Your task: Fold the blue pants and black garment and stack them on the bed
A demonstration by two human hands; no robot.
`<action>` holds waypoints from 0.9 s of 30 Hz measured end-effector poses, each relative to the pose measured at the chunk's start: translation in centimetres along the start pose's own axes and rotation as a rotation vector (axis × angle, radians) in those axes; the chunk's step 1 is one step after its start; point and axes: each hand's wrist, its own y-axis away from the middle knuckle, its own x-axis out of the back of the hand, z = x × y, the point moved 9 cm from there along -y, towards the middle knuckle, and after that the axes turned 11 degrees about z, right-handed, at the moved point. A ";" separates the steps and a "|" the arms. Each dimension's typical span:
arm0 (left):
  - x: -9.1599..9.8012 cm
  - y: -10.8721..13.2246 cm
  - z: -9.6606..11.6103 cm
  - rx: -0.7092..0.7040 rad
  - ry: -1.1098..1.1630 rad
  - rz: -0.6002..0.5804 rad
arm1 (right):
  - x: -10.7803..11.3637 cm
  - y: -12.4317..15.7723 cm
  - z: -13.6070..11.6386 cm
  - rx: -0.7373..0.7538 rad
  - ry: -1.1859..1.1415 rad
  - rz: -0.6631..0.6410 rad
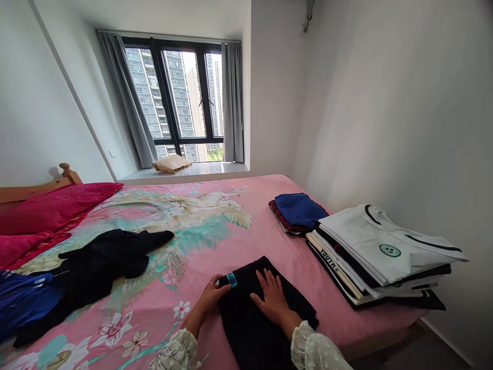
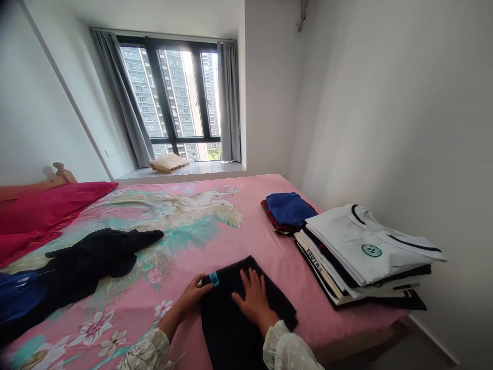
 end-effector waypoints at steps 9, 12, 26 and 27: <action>0.5 -1.5 1.6 -0.018 -0.235 -0.121 | 0.9 0.6 -0.7 0.033 -0.050 0.011; 0.2 -1.6 1.6 -0.049 -0.269 -0.104 | 1.1 0.5 -1.0 0.040 -0.064 -0.022; 3.2 0.3 -0.9 -0.107 -0.170 0.298 | 7.4 4.2 8.2 -0.320 0.267 0.247; 3.0 0.6 -0.9 -0.085 -0.156 0.298 | 7.4 4.2 7.9 -0.316 0.268 0.249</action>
